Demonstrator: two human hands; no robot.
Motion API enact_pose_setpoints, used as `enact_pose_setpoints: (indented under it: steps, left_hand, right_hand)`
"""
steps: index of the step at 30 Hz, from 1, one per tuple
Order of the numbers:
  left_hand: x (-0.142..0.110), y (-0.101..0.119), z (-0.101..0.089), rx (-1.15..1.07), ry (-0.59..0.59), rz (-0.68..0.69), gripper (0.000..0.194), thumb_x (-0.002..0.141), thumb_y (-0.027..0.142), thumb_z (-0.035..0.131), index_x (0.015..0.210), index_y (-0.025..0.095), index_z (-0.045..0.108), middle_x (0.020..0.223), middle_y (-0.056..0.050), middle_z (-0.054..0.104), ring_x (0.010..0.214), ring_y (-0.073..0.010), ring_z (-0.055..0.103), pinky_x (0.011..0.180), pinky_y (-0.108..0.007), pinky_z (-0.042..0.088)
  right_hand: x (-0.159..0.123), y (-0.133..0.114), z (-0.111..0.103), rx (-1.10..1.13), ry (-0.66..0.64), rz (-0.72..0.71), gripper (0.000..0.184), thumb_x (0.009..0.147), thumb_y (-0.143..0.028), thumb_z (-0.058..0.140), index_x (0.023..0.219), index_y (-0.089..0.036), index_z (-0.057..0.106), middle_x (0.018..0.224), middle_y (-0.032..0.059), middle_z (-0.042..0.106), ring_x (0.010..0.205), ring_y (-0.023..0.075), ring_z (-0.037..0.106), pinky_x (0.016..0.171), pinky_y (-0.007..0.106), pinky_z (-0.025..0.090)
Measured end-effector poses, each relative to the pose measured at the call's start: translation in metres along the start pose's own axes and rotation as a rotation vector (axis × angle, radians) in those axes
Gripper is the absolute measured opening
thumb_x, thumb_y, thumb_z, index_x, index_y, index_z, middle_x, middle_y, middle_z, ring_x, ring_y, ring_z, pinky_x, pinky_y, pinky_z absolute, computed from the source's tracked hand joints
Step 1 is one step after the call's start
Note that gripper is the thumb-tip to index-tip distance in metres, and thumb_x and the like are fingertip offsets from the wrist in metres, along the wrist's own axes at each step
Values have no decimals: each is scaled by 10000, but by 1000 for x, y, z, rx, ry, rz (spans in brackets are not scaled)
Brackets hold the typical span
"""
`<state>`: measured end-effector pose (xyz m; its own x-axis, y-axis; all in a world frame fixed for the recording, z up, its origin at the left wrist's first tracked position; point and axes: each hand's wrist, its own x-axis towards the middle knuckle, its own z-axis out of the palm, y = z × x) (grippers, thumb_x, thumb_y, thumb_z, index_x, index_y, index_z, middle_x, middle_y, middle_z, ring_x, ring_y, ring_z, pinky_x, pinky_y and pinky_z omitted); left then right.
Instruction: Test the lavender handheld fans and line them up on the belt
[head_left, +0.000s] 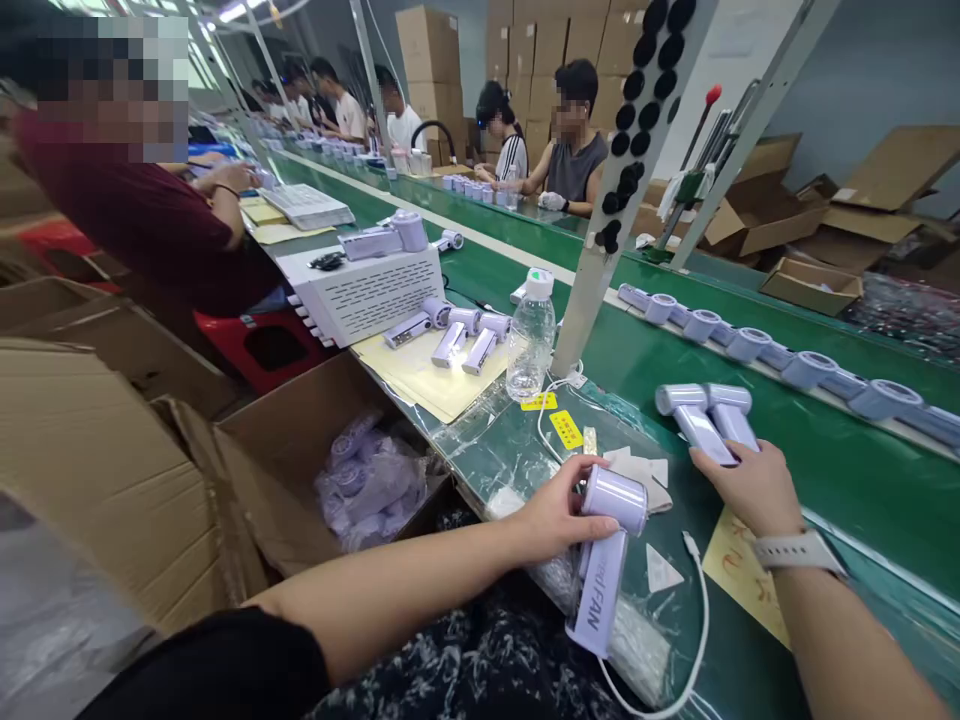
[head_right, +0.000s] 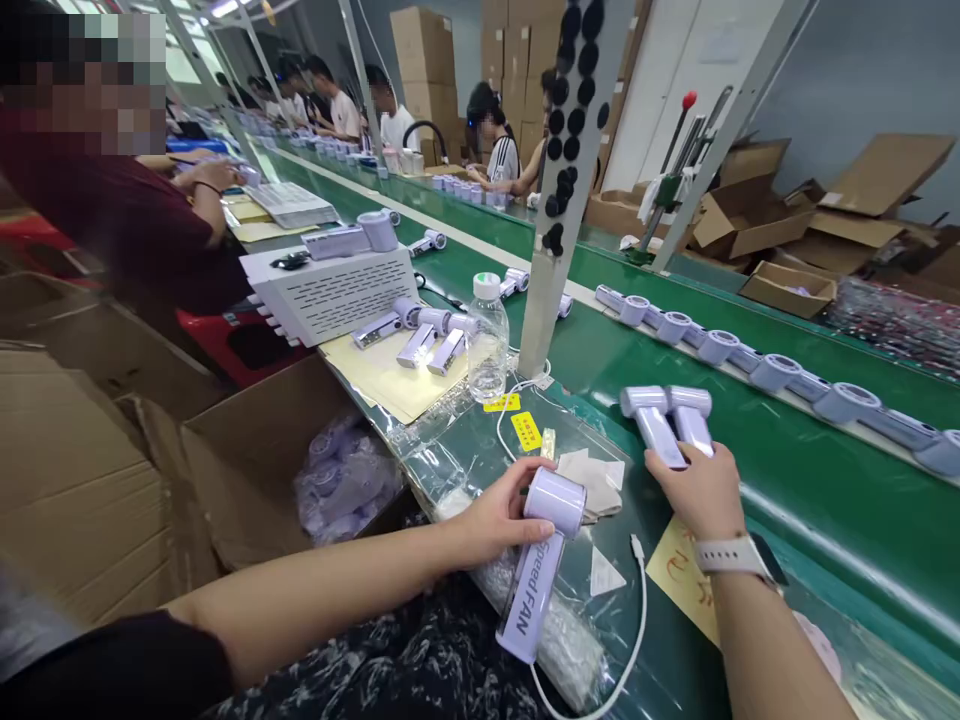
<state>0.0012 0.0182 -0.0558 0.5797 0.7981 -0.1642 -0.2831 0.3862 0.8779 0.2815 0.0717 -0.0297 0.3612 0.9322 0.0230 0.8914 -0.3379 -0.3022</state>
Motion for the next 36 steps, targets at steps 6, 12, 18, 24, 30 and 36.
enact_pose_setpoints:
  steps: [6,12,18,24,30,36]
  left_hand:
    - [-2,1,3,-34,44,63,796,662,527,890,1274,240,468,1263,-94,538,953,-188,599,786,-294,493]
    - [-29,5,21,205,165,544,730,808,552,771,1382,285,408,1214,-86,581,1002,-212,611,866,-336,510]
    - [-14,78,-65,1244,118,844,717,861,833,420,1249,278,654,1209,-76,657,1156,-274,566,1084,-477,424]
    - [-16,129,-215,1348,805,553,448,902,597,555,720,202,662,710,-55,477,915,-286,549,944,-500,411]
    - [-20,111,-249,1294,829,387,332,853,430,693,638,194,604,666,12,365,790,-179,499,875,-377,395]
    - [-15,130,-251,1200,884,313,288,689,205,830,569,194,569,590,53,385,643,-128,398,709,-273,360]
  right_hand:
    - [-90,-8,-29,120,-136,-145,735,876,-692,453,1268,-124,706,1523,244,444,1421,468,412,1130,624,375]
    - [-177,-45,-15,761,-458,-180,764,862,-646,663,1482,-242,470,1565,170,470,1436,397,443,1153,625,374]
    - [-210,-77,-24,1392,-811,99,490,815,-544,811,1147,-235,626,1056,93,765,915,252,758,823,351,593]
    - [-208,-74,-33,1652,-830,165,424,840,-504,795,1076,-187,641,937,93,769,671,191,749,596,260,564]
    - [-209,-80,-31,1800,-835,134,382,870,-481,761,1038,-171,614,907,104,776,598,199,746,540,264,579]
    - [-213,-75,-50,1774,-834,215,354,892,-478,744,1050,-189,614,933,85,772,639,181,745,601,264,586]
